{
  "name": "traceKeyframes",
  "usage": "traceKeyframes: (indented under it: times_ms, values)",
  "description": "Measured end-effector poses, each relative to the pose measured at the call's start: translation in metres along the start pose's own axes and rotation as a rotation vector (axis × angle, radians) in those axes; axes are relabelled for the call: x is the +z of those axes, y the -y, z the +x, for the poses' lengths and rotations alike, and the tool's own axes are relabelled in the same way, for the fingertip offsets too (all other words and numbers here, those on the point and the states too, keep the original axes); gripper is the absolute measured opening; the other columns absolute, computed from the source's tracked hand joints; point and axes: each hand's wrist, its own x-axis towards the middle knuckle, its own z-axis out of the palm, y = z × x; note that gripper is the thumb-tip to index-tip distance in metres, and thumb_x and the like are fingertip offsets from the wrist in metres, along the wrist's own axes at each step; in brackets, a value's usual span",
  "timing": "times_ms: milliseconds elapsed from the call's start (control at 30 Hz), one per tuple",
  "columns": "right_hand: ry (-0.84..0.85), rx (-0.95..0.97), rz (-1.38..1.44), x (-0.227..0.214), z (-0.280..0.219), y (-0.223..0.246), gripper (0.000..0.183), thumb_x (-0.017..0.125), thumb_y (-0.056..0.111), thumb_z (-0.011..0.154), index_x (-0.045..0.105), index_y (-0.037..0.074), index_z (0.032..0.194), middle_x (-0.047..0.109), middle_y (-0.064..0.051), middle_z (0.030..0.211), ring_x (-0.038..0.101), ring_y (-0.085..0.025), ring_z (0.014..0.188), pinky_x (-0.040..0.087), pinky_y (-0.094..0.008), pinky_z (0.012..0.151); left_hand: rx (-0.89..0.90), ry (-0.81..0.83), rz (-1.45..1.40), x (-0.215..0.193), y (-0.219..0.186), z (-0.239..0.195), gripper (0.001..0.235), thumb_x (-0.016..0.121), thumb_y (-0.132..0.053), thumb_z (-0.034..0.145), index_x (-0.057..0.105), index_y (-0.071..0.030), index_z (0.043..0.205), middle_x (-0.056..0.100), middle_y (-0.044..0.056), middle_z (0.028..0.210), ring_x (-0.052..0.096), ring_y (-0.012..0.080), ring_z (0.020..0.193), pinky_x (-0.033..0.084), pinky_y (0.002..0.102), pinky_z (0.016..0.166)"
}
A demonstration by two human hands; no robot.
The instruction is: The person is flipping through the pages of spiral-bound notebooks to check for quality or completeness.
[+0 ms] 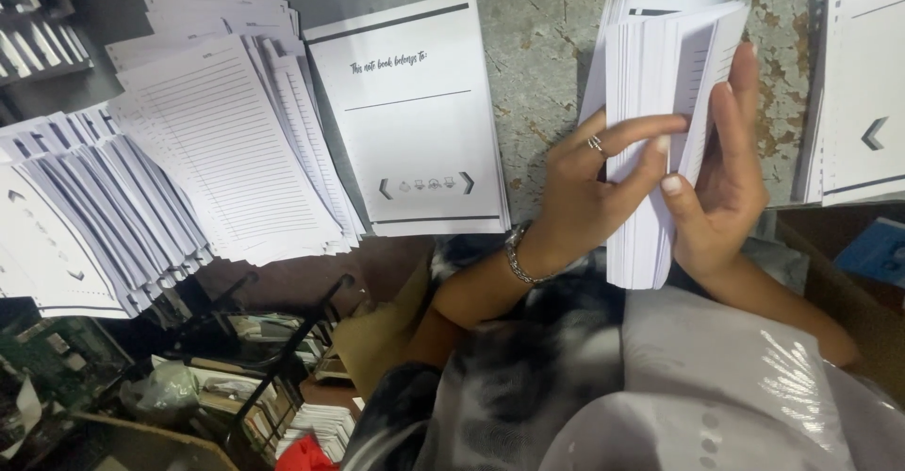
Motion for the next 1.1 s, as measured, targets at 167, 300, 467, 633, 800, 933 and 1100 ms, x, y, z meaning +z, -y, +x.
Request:
traceKeyframes:
  times_ms: [167, 300, 467, 633, 800, 933, 1100]
  values:
    - [0.018, 0.018, -0.012, -0.0013, 0.0012, 0.0035, 0.058, 0.054, 0.022, 0.111, 0.033, 0.009, 0.164, 0.015, -0.014, 0.178, 0.011, -0.031, 0.172, 0.013, -0.058, 0.150, -0.093, -0.026, -0.019, 0.0019, -0.0032, 0.0019, 0.015, 0.069, -0.029, 0.102, 0.071, -0.025, 0.116, 0.077, -0.001, 0.110, 0.075, 0.0109, 0.100, 0.061, 0.023, 0.093]
    - [0.023, 0.016, -0.028, -0.0019, 0.0012, 0.0036, 0.059, 0.054, 0.021, 0.111, 0.033, 0.009, 0.164, 0.015, -0.015, 0.178, 0.011, -0.032, 0.172, 0.013, -0.058, 0.149, -0.156, -0.032, -0.034, 0.0027, -0.0048, 0.0026, 0.015, 0.072, -0.028, 0.098, 0.073, -0.024, 0.113, 0.078, -0.002, 0.109, 0.075, 0.0095, 0.102, 0.061, 0.021, 0.096]
    - [0.025, 0.021, -0.042, -0.0026, 0.0003, 0.0025, 0.059, 0.055, 0.024, 0.111, 0.033, 0.008, 0.164, 0.015, -0.016, 0.177, 0.011, -0.033, 0.172, 0.013, -0.059, 0.149, -0.128, -0.021, -0.046, 0.0030, -0.0012, 0.0018, 0.017, 0.072, -0.029, 0.099, 0.073, -0.024, 0.115, 0.078, -0.003, 0.110, 0.076, 0.0097, 0.102, 0.063, 0.022, 0.094]
    - [0.030, 0.026, -0.022, -0.0031, -0.0002, 0.0021, 0.060, 0.055, 0.022, 0.111, 0.032, 0.008, 0.164, 0.014, -0.015, 0.178, 0.010, -0.032, 0.172, 0.012, -0.058, 0.149, -0.131, -0.038, -0.054, 0.0037, -0.0016, 0.0017, 0.014, 0.072, -0.027, 0.100, 0.073, -0.024, 0.113, 0.078, -0.002, 0.106, 0.075, 0.0087, 0.098, 0.061, 0.021, 0.092]
    - [0.015, 0.015, -0.020, -0.0020, -0.0003, 0.0013, 0.059, 0.055, 0.021, 0.111, 0.033, 0.008, 0.164, 0.015, -0.015, 0.177, 0.011, -0.032, 0.172, 0.014, -0.059, 0.149, -0.117, -0.034, -0.076, 0.0037, -0.0023, 0.0017, 0.014, 0.072, -0.026, 0.100, 0.073, -0.022, 0.114, 0.078, -0.001, 0.109, 0.076, 0.0103, 0.102, 0.062, 0.022, 0.094]
    - [0.018, 0.008, -0.037, -0.0020, 0.0010, 0.0025, 0.059, 0.054, 0.023, 0.111, 0.033, 0.008, 0.164, 0.015, -0.016, 0.177, 0.011, -0.033, 0.171, 0.013, -0.059, 0.149, -0.131, -0.042, -0.069, 0.0035, -0.0044, 0.0024, 0.014, 0.072, -0.026, 0.100, 0.073, -0.023, 0.114, 0.077, -0.002, 0.108, 0.075, 0.0095, 0.101, 0.062, 0.022, 0.095]
    - [0.028, 0.009, -0.066, -0.0028, 0.0016, 0.0039, 0.059, 0.054, 0.025, 0.112, 0.032, 0.009, 0.164, 0.016, -0.016, 0.177, 0.012, -0.033, 0.171, 0.013, -0.060, 0.148, -0.099, -0.035, -0.038, 0.0017, -0.0083, 0.0032, 0.016, 0.072, -0.022, 0.101, 0.071, -0.023, 0.116, 0.077, -0.001, 0.108, 0.075, 0.0098, 0.100, 0.062, 0.022, 0.094]
